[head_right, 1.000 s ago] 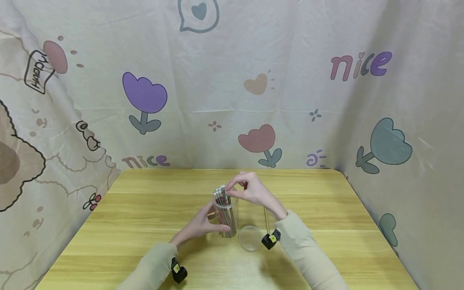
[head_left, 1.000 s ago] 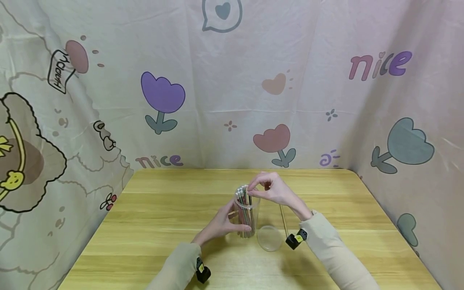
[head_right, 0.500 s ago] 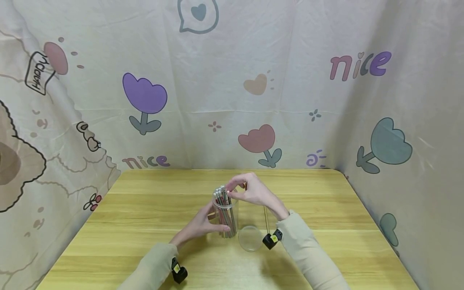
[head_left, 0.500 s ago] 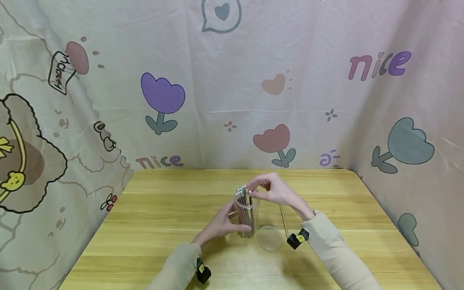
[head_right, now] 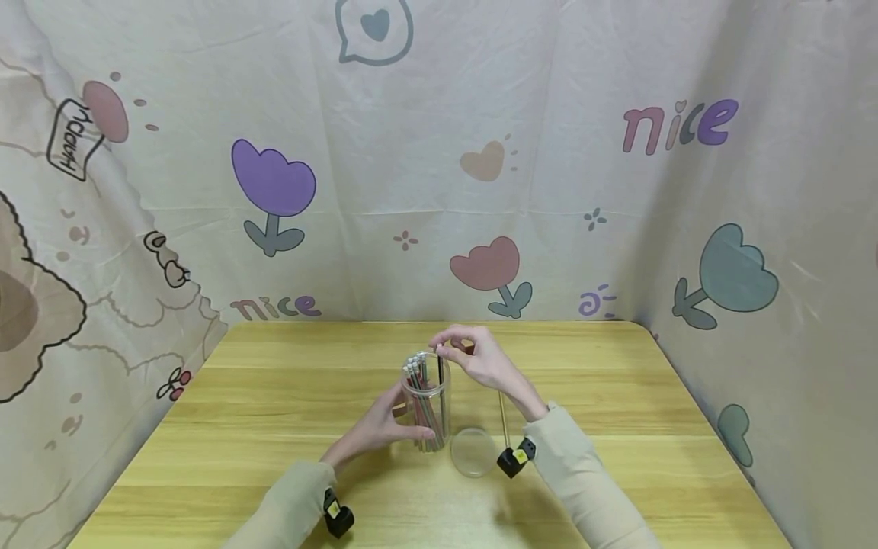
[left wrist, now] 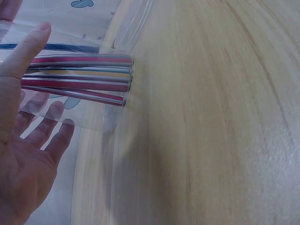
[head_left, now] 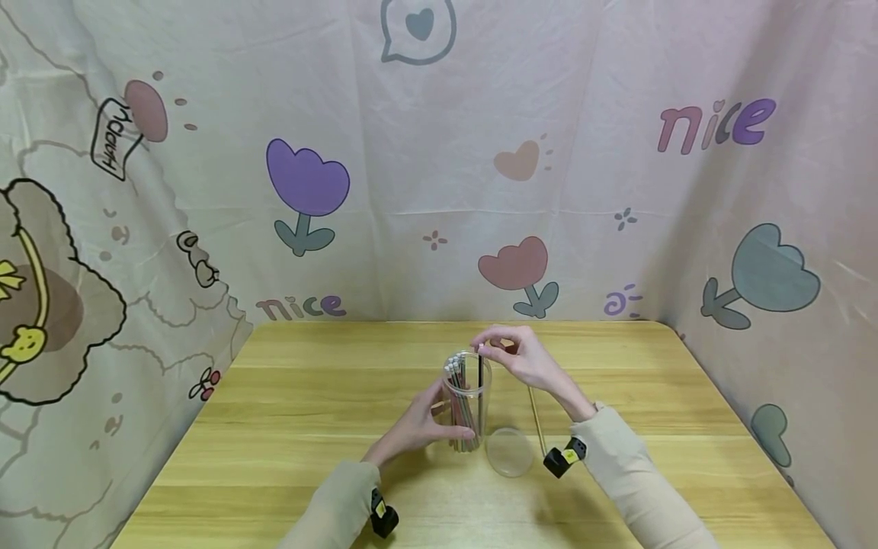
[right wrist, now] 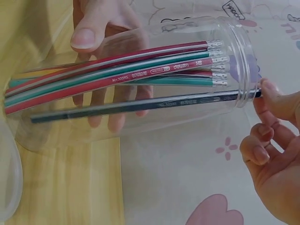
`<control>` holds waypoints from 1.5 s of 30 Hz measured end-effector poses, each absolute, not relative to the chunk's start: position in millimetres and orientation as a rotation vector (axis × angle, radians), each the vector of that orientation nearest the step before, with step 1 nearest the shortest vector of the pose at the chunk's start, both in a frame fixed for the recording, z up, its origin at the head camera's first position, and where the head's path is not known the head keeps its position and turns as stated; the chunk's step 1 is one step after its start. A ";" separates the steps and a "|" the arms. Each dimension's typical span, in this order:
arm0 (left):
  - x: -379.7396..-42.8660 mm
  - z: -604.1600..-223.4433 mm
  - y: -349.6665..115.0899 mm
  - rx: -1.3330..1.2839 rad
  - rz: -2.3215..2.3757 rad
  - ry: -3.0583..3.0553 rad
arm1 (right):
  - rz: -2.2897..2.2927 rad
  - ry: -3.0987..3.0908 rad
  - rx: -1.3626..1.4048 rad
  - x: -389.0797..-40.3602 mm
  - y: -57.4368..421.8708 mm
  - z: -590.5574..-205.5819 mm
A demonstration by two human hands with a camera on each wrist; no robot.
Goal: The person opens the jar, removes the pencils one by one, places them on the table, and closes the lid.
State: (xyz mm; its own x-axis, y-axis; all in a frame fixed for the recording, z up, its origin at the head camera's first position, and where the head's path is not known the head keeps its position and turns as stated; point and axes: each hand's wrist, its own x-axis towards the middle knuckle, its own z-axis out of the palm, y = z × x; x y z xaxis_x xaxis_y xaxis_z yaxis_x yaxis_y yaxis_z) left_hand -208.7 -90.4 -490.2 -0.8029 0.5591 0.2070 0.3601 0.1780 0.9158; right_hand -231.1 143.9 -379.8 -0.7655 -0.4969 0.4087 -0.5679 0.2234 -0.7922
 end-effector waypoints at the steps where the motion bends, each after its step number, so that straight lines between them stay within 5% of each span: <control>1: -208.6 -490.2 -90.5 0.898 1.683 2.273 | 1.633 -2.394 1.044 -231.2 143.8 -380.4; 45: -207.4 -489.6 -91.2 0.871 1.684 2.280 | 2.210 -1.589 1.054 -229.7 183.3 -364.3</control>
State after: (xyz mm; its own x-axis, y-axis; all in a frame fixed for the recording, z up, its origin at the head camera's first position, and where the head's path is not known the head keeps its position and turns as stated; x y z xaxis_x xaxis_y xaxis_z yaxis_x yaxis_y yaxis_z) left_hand -207.4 -91.2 -489.6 -0.8132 0.5480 0.1961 0.3486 0.1887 0.9181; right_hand -229.7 183.3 -364.3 -0.7178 -0.2212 0.6601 -0.5553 -0.3899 -0.7345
